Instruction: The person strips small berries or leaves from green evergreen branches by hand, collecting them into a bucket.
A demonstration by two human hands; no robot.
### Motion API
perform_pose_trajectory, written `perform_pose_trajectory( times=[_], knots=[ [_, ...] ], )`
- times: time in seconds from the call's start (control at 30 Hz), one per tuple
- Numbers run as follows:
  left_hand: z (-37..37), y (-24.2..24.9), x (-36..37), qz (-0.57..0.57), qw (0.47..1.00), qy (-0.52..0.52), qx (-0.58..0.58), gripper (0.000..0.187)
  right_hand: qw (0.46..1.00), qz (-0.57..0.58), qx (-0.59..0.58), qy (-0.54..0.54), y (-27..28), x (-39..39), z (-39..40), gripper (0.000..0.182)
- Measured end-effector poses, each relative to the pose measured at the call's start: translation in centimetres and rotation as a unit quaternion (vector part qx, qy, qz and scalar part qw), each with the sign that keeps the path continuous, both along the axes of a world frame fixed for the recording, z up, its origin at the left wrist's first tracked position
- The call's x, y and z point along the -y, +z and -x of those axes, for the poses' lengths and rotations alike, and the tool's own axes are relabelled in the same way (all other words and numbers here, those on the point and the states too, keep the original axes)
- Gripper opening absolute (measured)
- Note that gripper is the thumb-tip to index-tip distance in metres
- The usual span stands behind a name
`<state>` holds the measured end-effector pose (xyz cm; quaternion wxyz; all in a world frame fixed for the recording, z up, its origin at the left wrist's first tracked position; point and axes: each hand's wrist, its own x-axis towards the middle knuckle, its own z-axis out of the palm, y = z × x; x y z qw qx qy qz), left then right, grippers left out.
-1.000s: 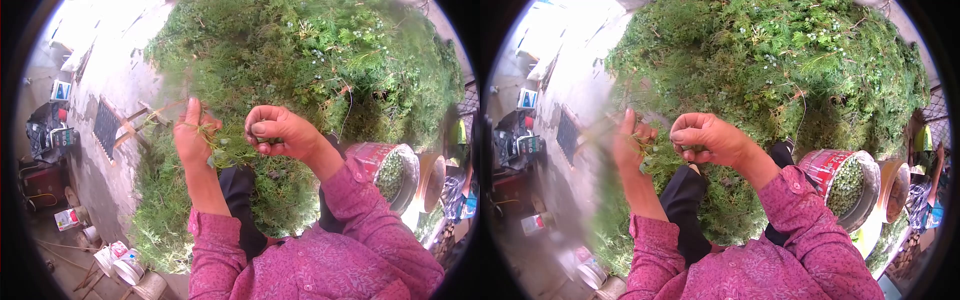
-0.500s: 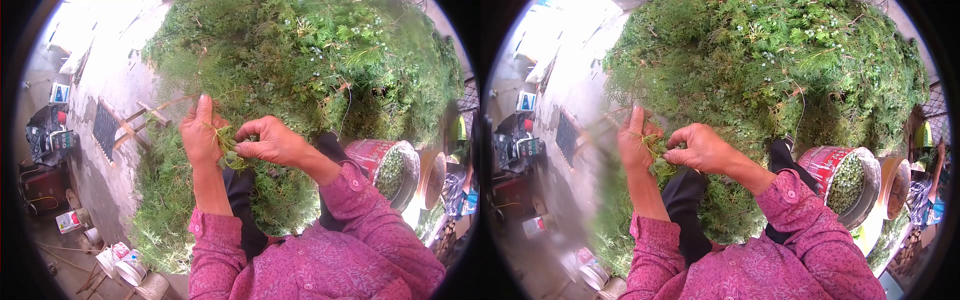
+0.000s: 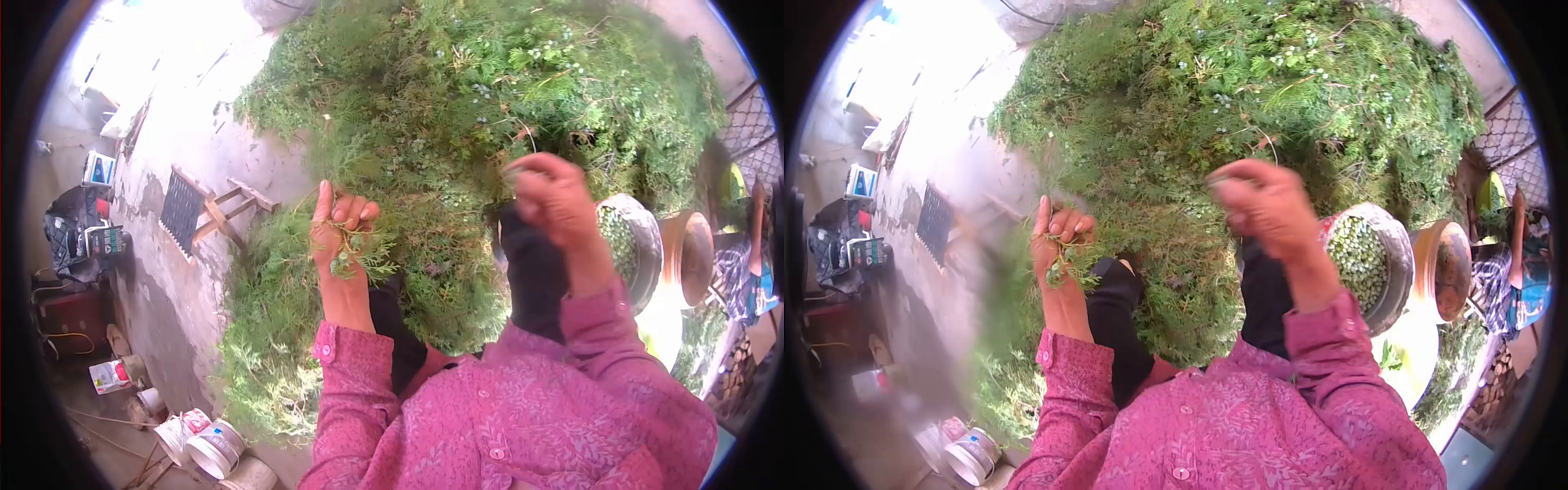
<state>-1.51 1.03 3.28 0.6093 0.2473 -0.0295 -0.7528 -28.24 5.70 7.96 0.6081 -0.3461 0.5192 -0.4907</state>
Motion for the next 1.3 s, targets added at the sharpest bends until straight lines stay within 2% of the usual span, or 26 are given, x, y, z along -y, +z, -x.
perform_pose_trajectory(
  times=[0.03,0.1,0.13,0.2,0.27,0.3,0.37,0.4,0.47,0.53,0.57,0.6,0.63,0.67,0.7,0.73,0.77,0.8,0.83,0.9,1.1,1.13,1.17,1.3],
  knots=[
    [0.5,0.9,-1.0,-0.004,0.999,-0.004,-0.041,0.024,0.991,0.024,-0.089,-0.093,0.1,-1.6,2.5,0.019],
    [1.4,2.2,-2.8,0.006,0.997,-0.025,-0.071,0.024,0.952,0.067,-0.226,-0.194,0.4,-5.5,7.8,0.024],
    [1.9,2.8,-3.7,0.01,0.994,-0.045,-0.1,0.024,0.897,0.071,-0.381,-0.215,-1.0,-7.5,11.1,0.03],
    [3.0,4.3,-5.4,0.028,0.993,-0.057,-0.101,0.025,0.805,0.071,-0.552,-0.204,-6.6,-11.2,16.6,0.037],
    [4.0,5.8,-7.1,0.056,0.99,-0.103,-0.08,0.029,0.59,0.032,-0.801,-0.092,-11.5,-15.5,19.8,0.034],
    [4.4,6.3,-8.0,0.061,0.989,-0.101,-0.084,0.029,0.587,0.037,-0.803,-0.095,-12.4,-16.5,21.1,0.034],
    [5.0,7.4,-9.4,0.116,0.977,-0.143,-0.103,0.031,0.709,-0.061,-0.694,-0.111,-13.3,-17.6,22.6,0.032],
    [5.2,8.1,-10.2,0.119,0.977,-0.143,-0.1,0.031,0.711,-0.059,-0.692,-0.113,-12.7,-17.8,22.2,0.032],
    [5.4,9.5,-11.5,0.126,0.979,-0.141,-0.078,0.034,0.787,-0.056,-0.581,-0.198,-10.3,-17.1,20.8,0.03],
    [5.5,10.1,-12.6,0.161,0.974,-0.145,-0.068,0.033,0.795,-0.011,-0.57,-0.208,-9.9,-16.6,19.9,0.026],
    [5.5,10.4,-13.0,0.191,0.968,-0.15,-0.059,0.033,0.869,-0.01,-0.431,-0.242,-9.7,-16.4,19.2,0.023],
    [5.4,10.6,-13.3,0.195,0.968,-0.148,-0.058,0.033,0.922,-0.009,-0.281,-0.267,-8.3,-16.1,17.6,0.021],
    [5.3,10.6,-13.6,0.211,0.965,-0.147,-0.052,0.033,0.944,0.004,-0.188,-0.272,-5.1,-16.3,14.8,0.018],
    [5.2,10.7,-14.0,0.226,0.962,-0.147,-0.046,0.033,0.967,0.035,-0.097,-0.234,-4.3,-16.4,13.8,0.017],
    [5.3,10.9,-14.4,0.226,0.962,-0.147,-0.044,0.033,0.975,0.032,-0.027,-0.217,-1.6,-16.6,10.5,0.016],
    [5.5,10.9,-14.7,0.223,0.963,-0.139,-0.051,0.033,0.988,0.024,0.099,-0.118,-0.1,-16.9,8.7,0.014],
    [5.8,11.0,-15.0,0.22,0.964,-0.133,-0.06,0.033,0.984,-0.005,0.17,-0.051,1.7,-17.3,5.6,0.014],
    [6.1,11.1,-15.3,0.222,0.964,-0.135,-0.059,0.033,0.988,-0.075,0.132,-0.035,2.3,-17.0,2.6,0.014],
    [6.4,11.1,-15.7,0.216,0.965,-0.14,-0.054,0.033,0.965,-0.064,0.242,0.079,1.3,-17.4,1.0,0.015],
    [6.7,11.1,-16.2,0.211,0.965,-0.146,-0.045,0.033,0.96,-0.066,0.181,0.205,2.6,-17.8,-2.6,0.019],
    [6.6,11.0,-18.4,0.175,0.974,-0.134,0.043,0.034,0.947,-0.007,0.266,0.181,1.5,-18.3,-7.6,0.024],
    [6.5,10.9,-18.4,0.154,0.979,-0.125,0.044,0.04,0.947,-0.007,0.267,0.18,1.5,-18.4,-7.6,0.024],
    [6.5,10.7,-18.4,0.133,0.983,-0.115,0.045,0.047,0.947,-0.009,0.256,0.195,1.6,-18.6,-7.6,0.022],
    [6.4,10.1,-18.5,0.164,0.975,-0.129,0.072,0.046,0.935,0.023,0.248,0.253,2.8,-19.2,-6.8,0.013]
  ],
)
